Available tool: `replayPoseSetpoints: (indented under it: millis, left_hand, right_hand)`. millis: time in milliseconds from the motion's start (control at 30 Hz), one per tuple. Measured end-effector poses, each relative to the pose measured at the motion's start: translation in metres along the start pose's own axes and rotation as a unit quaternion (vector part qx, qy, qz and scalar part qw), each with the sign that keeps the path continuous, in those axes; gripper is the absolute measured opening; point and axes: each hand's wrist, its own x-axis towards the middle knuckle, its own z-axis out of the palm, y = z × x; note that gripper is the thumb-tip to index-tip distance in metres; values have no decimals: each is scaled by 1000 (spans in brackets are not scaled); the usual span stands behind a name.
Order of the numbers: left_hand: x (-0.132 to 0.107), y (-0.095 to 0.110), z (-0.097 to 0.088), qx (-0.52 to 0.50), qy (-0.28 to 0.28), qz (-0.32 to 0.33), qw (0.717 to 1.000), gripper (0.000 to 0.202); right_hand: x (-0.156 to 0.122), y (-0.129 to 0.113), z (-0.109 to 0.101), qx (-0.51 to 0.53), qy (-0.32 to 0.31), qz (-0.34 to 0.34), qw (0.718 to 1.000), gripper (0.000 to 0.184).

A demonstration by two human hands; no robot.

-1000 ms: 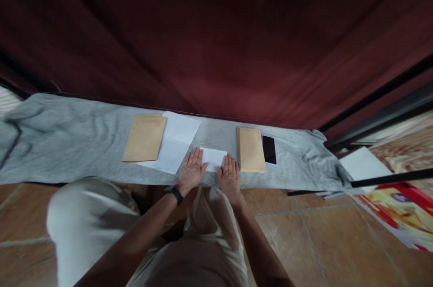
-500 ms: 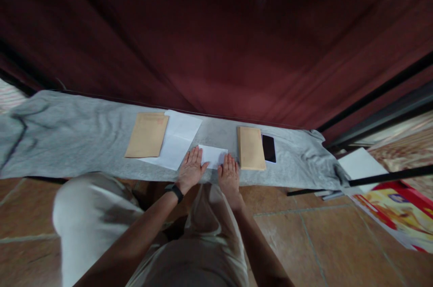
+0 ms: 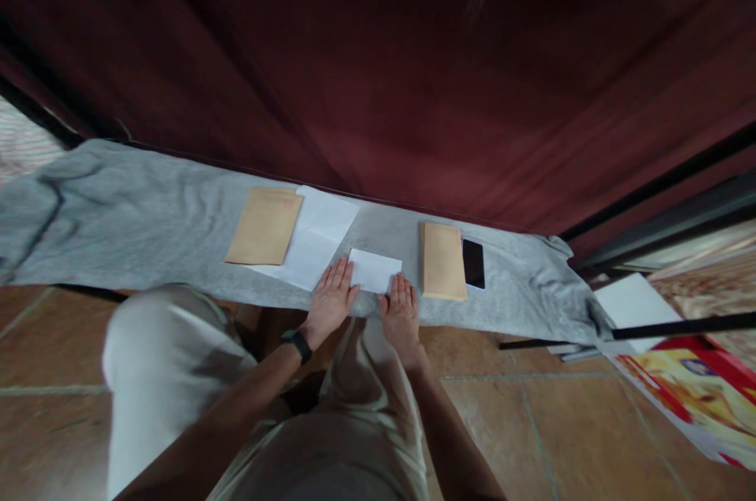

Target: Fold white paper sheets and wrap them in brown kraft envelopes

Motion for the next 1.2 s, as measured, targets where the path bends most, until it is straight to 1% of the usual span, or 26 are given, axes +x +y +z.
replayPoseSetpoints:
  millis: [67,133,200,300,400,567,733,967,1200]
  left_hand:
    - [-9,3,-4,-5,-9,43,999,57]
    - [-16,7,-7,-10,-30,87,996,54]
    - [-20,11,-8,-13,-49,101,994,52]
    - [-19,13,-7,-22,-62,92,994,52]
    - [-17,12,-8,-28,-70,92,993,53]
    - [-18,14,-14,-24,-73,102,992,53]
    - [-19,18,-16,-23,-75,100,992,53]
    - [-21,18,-13,-12,-74,98,992,56]
    - [-22,17,-11,-12,-77,90,993,59]
  right_hand:
    - [-2,0,-1,-5,-1,-3,1000,56]
    - [-2,-1,0,-6,0,-4,1000,55]
    - [0,-1,0,-4,-2,3,1000,52]
    - [12,1,0,8,-21,20,1000,48]
    - [33,3,1,27,-44,31,998,47]
    - [66,3,8,47,-68,7,997,48]
    - [82,1,9,36,-106,-12,994,45]
    - [109,6,0,8,-163,28,986,39]
    - [127,6,2,27,-173,58,983,25]
